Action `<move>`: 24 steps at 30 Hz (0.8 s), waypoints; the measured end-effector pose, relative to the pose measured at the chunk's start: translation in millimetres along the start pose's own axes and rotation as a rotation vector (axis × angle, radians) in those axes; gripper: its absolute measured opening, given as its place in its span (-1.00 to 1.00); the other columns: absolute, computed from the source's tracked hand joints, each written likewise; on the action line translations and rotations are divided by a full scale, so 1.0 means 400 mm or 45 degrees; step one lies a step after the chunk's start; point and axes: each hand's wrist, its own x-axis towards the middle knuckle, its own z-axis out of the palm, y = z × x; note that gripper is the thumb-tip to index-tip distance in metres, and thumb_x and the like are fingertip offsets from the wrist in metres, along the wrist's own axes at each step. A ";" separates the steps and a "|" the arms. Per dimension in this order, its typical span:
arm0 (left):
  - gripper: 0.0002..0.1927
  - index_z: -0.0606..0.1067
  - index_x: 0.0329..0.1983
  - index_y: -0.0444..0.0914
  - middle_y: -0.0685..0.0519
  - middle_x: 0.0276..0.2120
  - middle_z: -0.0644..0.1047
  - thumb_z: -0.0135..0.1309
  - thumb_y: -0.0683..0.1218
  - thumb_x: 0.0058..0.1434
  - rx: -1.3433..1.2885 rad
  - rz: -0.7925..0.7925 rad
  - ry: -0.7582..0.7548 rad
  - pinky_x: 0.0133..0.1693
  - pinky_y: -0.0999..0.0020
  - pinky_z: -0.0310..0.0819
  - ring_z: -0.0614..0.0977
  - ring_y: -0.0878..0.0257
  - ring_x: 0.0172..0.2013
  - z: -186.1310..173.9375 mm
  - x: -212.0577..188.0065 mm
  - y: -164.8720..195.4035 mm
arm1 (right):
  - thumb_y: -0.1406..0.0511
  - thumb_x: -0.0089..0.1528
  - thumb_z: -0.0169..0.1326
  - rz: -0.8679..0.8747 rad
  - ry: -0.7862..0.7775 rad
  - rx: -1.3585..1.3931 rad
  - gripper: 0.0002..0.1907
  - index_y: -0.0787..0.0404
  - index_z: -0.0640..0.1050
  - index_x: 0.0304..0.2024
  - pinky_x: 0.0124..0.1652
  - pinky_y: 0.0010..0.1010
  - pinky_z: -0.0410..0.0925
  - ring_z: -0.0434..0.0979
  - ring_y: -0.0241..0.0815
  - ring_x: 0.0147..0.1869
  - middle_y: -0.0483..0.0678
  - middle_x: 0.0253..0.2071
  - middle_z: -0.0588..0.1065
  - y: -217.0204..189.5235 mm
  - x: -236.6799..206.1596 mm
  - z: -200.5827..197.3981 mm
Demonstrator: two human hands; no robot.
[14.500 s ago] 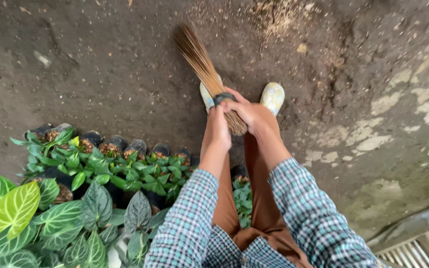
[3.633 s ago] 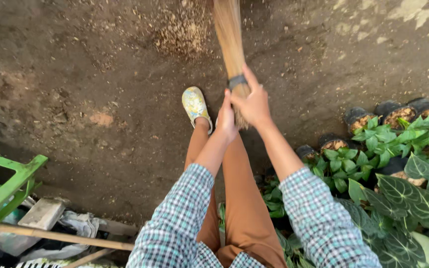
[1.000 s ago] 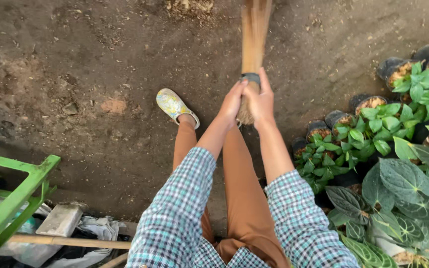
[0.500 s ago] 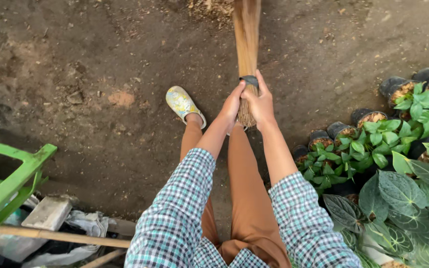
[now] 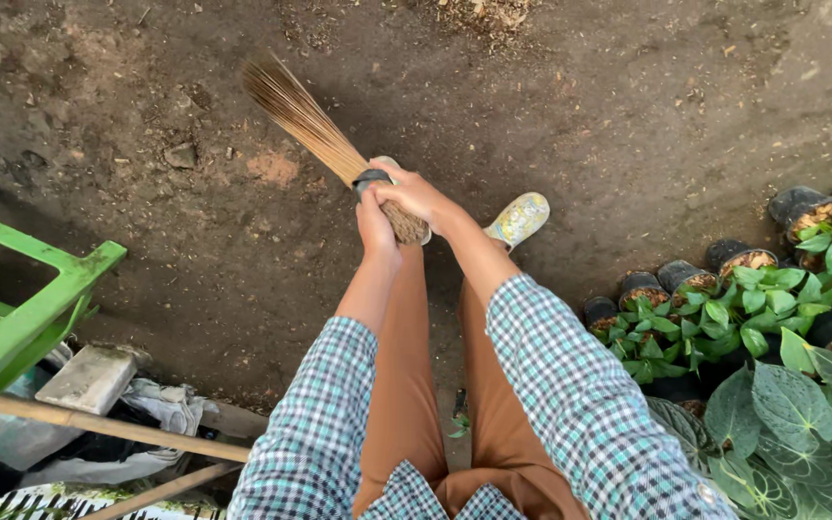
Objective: The person uses a bundle of sticks to repeatedly strike the soil while walking through a nursery, moving past potted plants and garden supplies.
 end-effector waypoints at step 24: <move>-0.45 0.40 0.22 -0.29 -0.14 0.05 0.56 -0.12 0.14 0.30 0.399 0.145 0.003 0.07 0.18 0.45 0.61 0.05 0.05 -0.021 0.070 0.197 | 0.20 0.20 0.08 0.073 -0.047 0.271 -0.26 0.01 0.20 0.43 0.17 -0.34 0.37 0.44 -0.15 0.30 0.01 0.27 0.39 -0.127 0.096 0.083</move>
